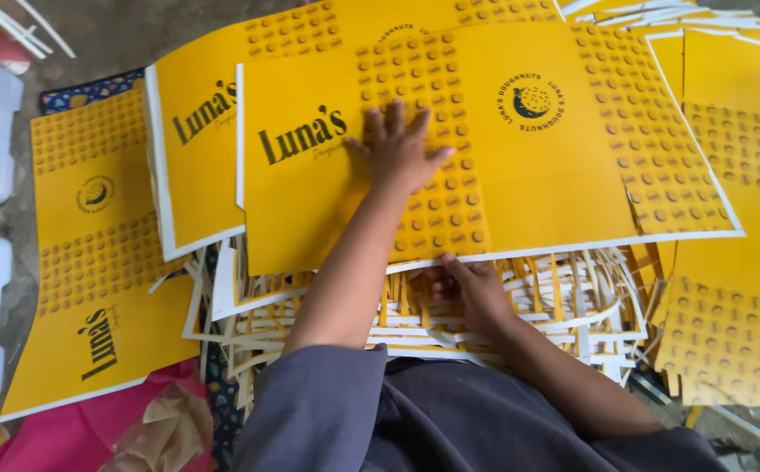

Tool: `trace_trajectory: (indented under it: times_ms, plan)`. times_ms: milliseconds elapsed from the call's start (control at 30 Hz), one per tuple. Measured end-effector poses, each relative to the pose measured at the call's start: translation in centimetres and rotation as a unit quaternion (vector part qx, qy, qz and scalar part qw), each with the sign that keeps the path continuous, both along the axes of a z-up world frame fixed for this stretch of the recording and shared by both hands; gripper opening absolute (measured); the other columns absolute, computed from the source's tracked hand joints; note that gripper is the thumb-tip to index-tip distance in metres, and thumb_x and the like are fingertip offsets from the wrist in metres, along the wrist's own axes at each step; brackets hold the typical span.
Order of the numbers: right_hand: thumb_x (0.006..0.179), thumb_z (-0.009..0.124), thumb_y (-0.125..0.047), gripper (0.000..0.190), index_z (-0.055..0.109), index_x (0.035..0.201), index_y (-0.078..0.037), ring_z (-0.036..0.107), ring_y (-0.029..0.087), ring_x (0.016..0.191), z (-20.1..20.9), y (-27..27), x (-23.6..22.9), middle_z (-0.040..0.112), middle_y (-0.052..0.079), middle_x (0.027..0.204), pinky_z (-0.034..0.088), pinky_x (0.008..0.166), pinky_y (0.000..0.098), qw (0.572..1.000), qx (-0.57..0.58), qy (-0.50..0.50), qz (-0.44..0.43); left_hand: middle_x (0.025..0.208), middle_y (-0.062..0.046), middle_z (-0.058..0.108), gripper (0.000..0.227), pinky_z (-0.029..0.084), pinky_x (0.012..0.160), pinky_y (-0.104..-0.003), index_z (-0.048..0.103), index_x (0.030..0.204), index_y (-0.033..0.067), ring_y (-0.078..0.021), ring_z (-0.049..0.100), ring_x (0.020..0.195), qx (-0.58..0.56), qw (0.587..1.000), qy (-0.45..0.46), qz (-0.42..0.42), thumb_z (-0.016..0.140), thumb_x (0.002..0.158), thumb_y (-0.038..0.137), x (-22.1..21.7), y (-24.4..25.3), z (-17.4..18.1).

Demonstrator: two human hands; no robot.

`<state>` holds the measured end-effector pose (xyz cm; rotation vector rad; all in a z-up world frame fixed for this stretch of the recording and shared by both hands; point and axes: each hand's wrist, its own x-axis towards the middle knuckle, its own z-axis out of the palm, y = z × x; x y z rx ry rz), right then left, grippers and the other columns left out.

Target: Removing waste paper strips from the edges of printed paper bags and stacking them

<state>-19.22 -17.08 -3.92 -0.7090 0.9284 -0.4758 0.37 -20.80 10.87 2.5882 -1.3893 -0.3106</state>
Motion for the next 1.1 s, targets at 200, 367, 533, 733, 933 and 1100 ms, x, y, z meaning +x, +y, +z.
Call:
trace_trajectory:
  times_ms: [200, 367, 533, 733, 933, 1100]
  plan:
    - [0.099, 0.071, -0.020, 0.028, 0.066, 0.096, 0.007, 0.073, 0.032, 0.061, 1.3, 0.8, -1.4, 0.069, 0.021, 0.075, 0.064, 0.052, 0.0459, 0.998, 0.040, 0.045, 0.004, 0.172, -0.012, 0.016, 0.065, -0.001, 0.109, -0.085, 0.033, 0.162, 0.0339, -0.0434, 0.007, 0.157, 0.037, 0.998, -0.040, 0.008, 0.038, 0.103, 0.061, 0.3, 0.4, -0.5]
    - [0.106, 0.052, -0.048, 0.059, 0.070, 0.105, 0.008, 0.073, 0.028, 0.060, 3.8, -0.9, -1.1, 0.070, 0.019, 0.076, 0.063, 0.055, 0.0375, 0.999, 0.041, -0.012, 0.021, 0.173, -0.011, 0.008, 0.073, 0.002, 0.106, -0.087, 0.023, 0.163, 0.0368, -0.0445, 0.002, 0.156, 0.070, 0.997, -0.037, -0.001, 0.034, 0.099, 0.069, 1.8, 0.6, -0.8]
    - [0.106, 0.058, -0.033, 0.045, 0.063, 0.102, 0.012, 0.072, 0.028, 0.058, 1.7, -1.4, -1.9, 0.069, 0.022, 0.079, 0.064, 0.053, 0.0398, 0.999, 0.016, 0.010, -0.031, 0.172, -0.011, 0.010, 0.069, 0.002, 0.107, -0.086, 0.025, 0.163, 0.0372, -0.0440, 0.002, 0.156, 0.065, 0.997, -0.036, 0.008, 0.034, 0.101, 0.067, 3.0, 2.0, -0.9]
    - [0.101, 0.066, -0.025, 0.034, 0.058, 0.095, 0.008, 0.069, 0.033, 0.051, 3.3, 1.0, -3.1, 0.067, 0.027, 0.071, 0.062, 0.045, 0.0458, 0.999, 0.019, 0.047, -0.013, 0.173, -0.010, 0.008, 0.070, 0.003, 0.109, -0.084, 0.025, 0.163, 0.0383, -0.0424, 0.002, 0.156, 0.070, 0.997, -0.020, 0.028, 0.039, 0.100, 0.066, 5.2, 3.5, -0.2]
    - [0.104, 0.022, -0.067, 0.076, 0.063, 0.118, -0.005, 0.073, 0.028, 0.060, 1.4, -1.6, -4.5, 0.073, 0.017, 0.083, 0.064, 0.055, 0.0403, 0.996, 0.073, -0.033, 0.024, 0.173, -0.007, 0.009, 0.070, 0.001, 0.110, -0.083, 0.028, 0.162, 0.0398, -0.0411, 0.001, 0.156, 0.057, 0.998, -0.011, 0.028, 0.044, 0.099, 0.065, 7.3, 5.8, -0.8]
    - [0.110, 0.053, -0.039, 0.045, 0.045, 0.117, 0.005, 0.073, 0.036, 0.071, 0.0, -3.4, -5.1, 0.062, 0.023, 0.091, 0.067, 0.066, 0.0498, 0.994, 0.007, 0.001, -0.112, 0.173, -0.007, 0.011, 0.069, 0.001, 0.111, -0.081, 0.030, 0.161, 0.0393, -0.0396, 0.001, 0.157, 0.043, 0.998, 0.002, 0.035, 0.046, 0.099, 0.064, 8.4, 7.3, -0.7]
